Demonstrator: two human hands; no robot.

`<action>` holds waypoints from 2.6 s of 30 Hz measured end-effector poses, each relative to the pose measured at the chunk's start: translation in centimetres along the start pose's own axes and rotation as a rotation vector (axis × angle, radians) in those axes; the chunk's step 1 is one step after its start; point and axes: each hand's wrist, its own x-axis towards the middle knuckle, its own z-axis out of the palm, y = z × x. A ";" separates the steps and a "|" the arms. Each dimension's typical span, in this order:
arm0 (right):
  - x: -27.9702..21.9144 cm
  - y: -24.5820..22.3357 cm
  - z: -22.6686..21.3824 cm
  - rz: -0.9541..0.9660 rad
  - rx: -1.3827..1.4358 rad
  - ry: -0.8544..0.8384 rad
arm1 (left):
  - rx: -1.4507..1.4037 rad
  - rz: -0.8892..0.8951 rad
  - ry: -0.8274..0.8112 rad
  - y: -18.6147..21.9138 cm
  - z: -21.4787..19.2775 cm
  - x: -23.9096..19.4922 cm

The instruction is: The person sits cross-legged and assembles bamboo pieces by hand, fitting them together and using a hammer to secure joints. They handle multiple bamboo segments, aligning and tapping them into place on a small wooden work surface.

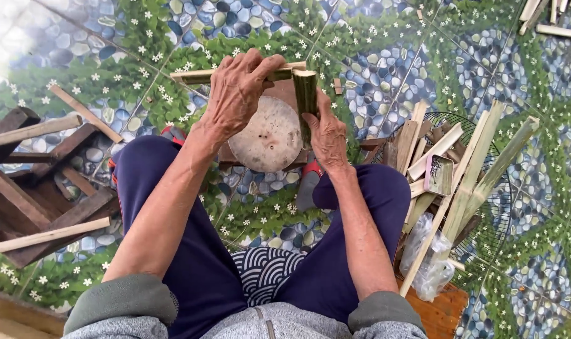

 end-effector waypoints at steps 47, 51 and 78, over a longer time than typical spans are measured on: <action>0.8 1.4 -1.3 -0.028 0.062 -0.155 | -0.293 -0.039 0.137 1.0 -0.7 0.5; 0.9 1.0 -1.4 -0.056 0.066 -0.170 | -0.288 -0.037 0.145 1.0 -0.6 0.5; -0.3 7.8 0.9 -0.160 -0.025 -0.172 | -0.236 -0.032 0.176 1.6 -1.1 0.5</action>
